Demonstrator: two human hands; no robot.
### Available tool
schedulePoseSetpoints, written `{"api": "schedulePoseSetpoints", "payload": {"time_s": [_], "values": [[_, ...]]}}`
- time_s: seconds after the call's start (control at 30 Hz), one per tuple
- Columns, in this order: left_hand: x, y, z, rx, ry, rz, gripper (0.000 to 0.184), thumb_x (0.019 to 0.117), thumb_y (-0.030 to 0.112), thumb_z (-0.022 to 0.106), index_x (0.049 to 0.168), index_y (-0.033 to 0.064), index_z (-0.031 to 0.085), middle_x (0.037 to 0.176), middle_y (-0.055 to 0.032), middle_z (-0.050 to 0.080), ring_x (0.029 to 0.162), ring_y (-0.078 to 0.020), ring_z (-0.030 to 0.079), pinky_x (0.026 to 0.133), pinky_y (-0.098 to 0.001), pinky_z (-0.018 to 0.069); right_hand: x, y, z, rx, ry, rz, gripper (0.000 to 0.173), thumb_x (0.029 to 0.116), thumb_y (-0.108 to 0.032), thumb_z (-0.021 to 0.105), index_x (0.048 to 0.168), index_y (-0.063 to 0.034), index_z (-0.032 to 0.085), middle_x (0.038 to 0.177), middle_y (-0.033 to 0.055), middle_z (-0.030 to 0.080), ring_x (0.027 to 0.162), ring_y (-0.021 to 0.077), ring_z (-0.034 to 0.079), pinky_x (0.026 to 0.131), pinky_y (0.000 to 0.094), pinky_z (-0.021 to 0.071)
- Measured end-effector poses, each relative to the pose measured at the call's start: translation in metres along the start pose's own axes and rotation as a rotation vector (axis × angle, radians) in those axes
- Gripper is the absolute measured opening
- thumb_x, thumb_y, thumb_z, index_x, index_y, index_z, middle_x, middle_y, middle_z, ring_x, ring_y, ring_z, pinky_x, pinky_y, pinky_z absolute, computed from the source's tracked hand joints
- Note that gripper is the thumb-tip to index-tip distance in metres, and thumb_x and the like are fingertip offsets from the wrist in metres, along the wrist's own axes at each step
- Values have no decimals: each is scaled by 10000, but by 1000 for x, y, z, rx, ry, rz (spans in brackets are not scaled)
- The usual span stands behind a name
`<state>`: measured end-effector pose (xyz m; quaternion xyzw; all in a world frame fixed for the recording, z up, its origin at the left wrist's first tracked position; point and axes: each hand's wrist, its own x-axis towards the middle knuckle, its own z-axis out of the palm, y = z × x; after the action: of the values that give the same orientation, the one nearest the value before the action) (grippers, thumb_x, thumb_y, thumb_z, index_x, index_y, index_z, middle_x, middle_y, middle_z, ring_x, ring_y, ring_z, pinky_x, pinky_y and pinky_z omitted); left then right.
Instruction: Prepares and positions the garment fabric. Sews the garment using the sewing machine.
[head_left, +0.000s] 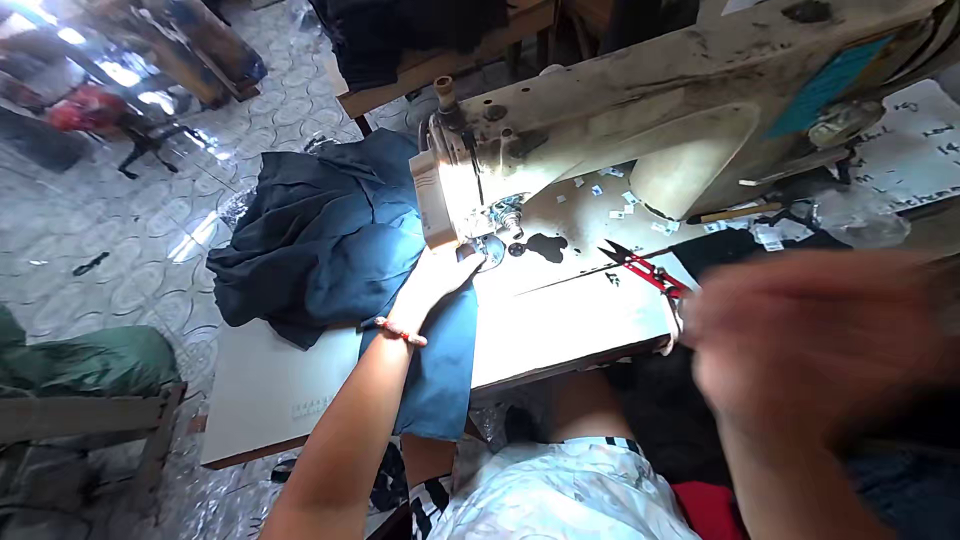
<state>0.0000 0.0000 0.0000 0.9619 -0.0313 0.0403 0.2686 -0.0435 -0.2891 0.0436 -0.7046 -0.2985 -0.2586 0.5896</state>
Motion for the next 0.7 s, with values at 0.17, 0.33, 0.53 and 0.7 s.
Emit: {"api": "schedulePoseSetpoints", "payload": {"time_s": [0.17,0.33,0.53,0.7], "values": [[-20,-13,35,89,228,7,137,961,175,713,938,43,740,1061,-168,693,949,-348,669,795,-551,532,-11,96,81,-256,-427,109,104,924,-7,636,981,3,721,884,112,679,737,166,648,677,292,558],[-38,17,36,-71,111,66,201,1034,208,566,960,49,665,1081,-156,627,989,-304,631,801,-512,524,4,127,117,-440,-732,186,373,999,-56,555,1334,-160,681,1223,224,624,1140,403,608,926,566,493],[-98,16,-19,16,-249,295,165,983,134,637,1102,97,746,1017,-36,726,912,-147,700,832,-353,589,0,99,86,-484,-509,194,231,981,-35,569,1148,15,721,1157,250,643,1100,434,617,918,594,491],[-79,-41,-1,247,-251,239,422,1033,141,510,1446,135,601,1516,-124,540,1378,-351,518,1101,-539,431,-64,37,117,-139,-677,-209,243,999,-146,570,1107,-55,768,1073,99,748,1042,226,703,939,399,555]]}}
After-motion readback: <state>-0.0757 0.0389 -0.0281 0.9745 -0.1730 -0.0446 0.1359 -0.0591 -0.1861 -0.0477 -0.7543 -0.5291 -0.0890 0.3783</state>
